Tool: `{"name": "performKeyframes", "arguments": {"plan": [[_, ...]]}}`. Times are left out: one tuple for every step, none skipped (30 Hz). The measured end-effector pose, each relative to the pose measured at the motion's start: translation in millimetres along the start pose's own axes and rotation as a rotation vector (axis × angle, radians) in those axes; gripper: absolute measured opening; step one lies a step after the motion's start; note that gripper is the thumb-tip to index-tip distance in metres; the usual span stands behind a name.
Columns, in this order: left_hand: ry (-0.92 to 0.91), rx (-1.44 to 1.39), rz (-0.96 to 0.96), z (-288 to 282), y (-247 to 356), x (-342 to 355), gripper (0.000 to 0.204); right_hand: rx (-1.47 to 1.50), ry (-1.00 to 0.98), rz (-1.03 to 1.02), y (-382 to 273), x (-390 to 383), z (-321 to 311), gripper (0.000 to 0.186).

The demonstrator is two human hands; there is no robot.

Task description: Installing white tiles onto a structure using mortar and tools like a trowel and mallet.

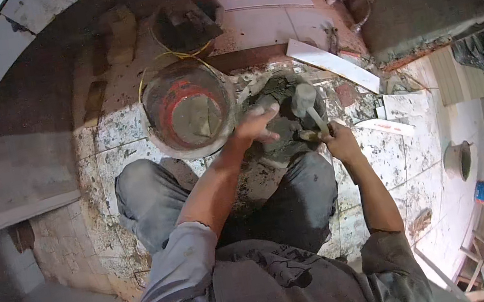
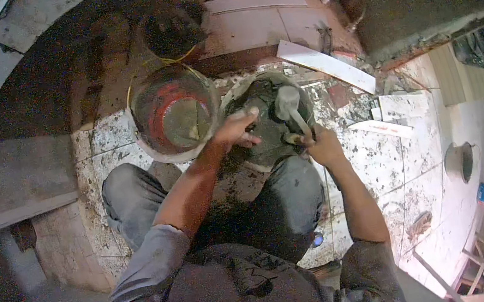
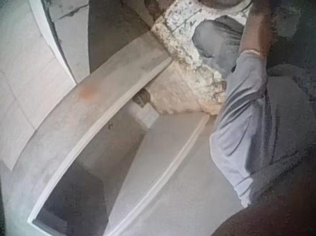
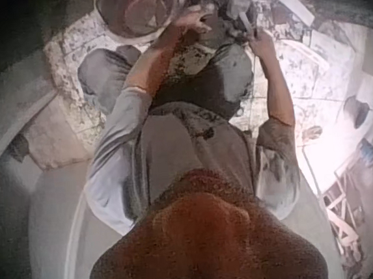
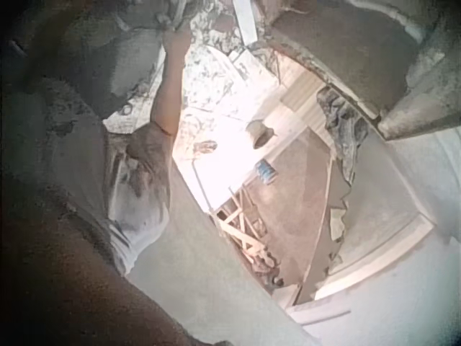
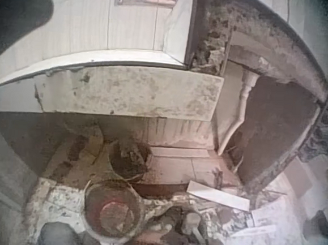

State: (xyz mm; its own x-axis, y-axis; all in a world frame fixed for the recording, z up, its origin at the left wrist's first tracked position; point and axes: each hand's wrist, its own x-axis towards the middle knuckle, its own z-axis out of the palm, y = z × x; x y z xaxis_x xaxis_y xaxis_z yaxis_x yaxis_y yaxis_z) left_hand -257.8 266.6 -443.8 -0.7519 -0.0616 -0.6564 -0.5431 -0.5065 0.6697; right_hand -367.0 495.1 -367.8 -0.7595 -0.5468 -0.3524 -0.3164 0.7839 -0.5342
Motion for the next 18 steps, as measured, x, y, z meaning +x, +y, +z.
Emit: {"name": "performKeyframes", "arguments": {"plan": [[0.036, 0.003, -0.023, -1, -3, -4, 0.074, -0.020, -0.067, -0.008, 6, 5, -4, 0.032], [0.062, 0.152, -0.009, -2, -9, -11, 0.073, -0.043, -0.137, -0.016, 10, 11, -6, 0.032], [0.087, 0.299, -0.006, -2, -17, -19, 0.072, -0.072, -0.182, 0.024, 13, 17, -7, 0.029], [0.103, 0.447, -0.029, -2, -26, -26, 0.071, -0.001, -0.211, 0.039, 15, 21, -8, 0.027], [0.109, 0.573, 0.053, -5, -30, -29, 0.075, 0.041, -0.214, 0.009, 16, 25, -9, 0.027], [0.133, 0.563, 0.043, -6, -37, -33, 0.075, 0.083, -0.215, -0.019, 17, 29, -9, 0.027], [0.093, 0.586, 0.026, -7, -43, -38, 0.078, 0.158, -0.199, -0.036, 16, 31, -8, 0.027], [0.054, 0.613, 0.019, -8, -46, -40, 0.081, 0.139, -0.206, -0.067, 16, 33, -9, 0.027], [0.112, 0.854, 0.113, -8, -49, -41, 0.084, 0.104, -0.143, -0.116, 15, 34, -10, 0.026], [0.129, 0.973, 0.085, -8, -49, -41, 0.087, 0.079, -0.096, -0.154, 14, 33, -9, 0.025], [0.134, 1.112, 0.134, -8, -52, -45, 0.087, 0.026, -0.067, -0.237, 12, 31, -11, 0.024], [0.106, 1.269, 0.152, -9, -53, -48, 0.088, 0.025, -0.064, -0.254, 10, 27, -12, 0.024], [0.072, 1.256, 0.260, -13, -53, -55, 0.084, 0.057, -0.099, -0.221, 6, 24, -13, 0.022], [0.089, 1.226, 0.293, -16, -49, -58, 0.084, 0.066, -0.112, -0.144, 2, 19, -13, 0.021], [-0.009, 1.286, 0.276, -22, -44, -62, 0.081, 0.060, -0.104, -0.176, -5, 13, -9, 0.020], [-0.106, 1.333, 0.247, -28, -38, -70, 0.078, 0.076, -0.113, -0.220, -16, 11, -2, 0.020], [-0.077, 1.266, 0.178, -35, -30, -77, 0.073, 0.223, -0.160, -0.025, -26, 4, 8, 0.019], [-0.078, 1.248, 0.181, -46, -20, -86, 0.073, 0.385, -0.222, 0.114, -35, -3, 15, 0.018]]}}
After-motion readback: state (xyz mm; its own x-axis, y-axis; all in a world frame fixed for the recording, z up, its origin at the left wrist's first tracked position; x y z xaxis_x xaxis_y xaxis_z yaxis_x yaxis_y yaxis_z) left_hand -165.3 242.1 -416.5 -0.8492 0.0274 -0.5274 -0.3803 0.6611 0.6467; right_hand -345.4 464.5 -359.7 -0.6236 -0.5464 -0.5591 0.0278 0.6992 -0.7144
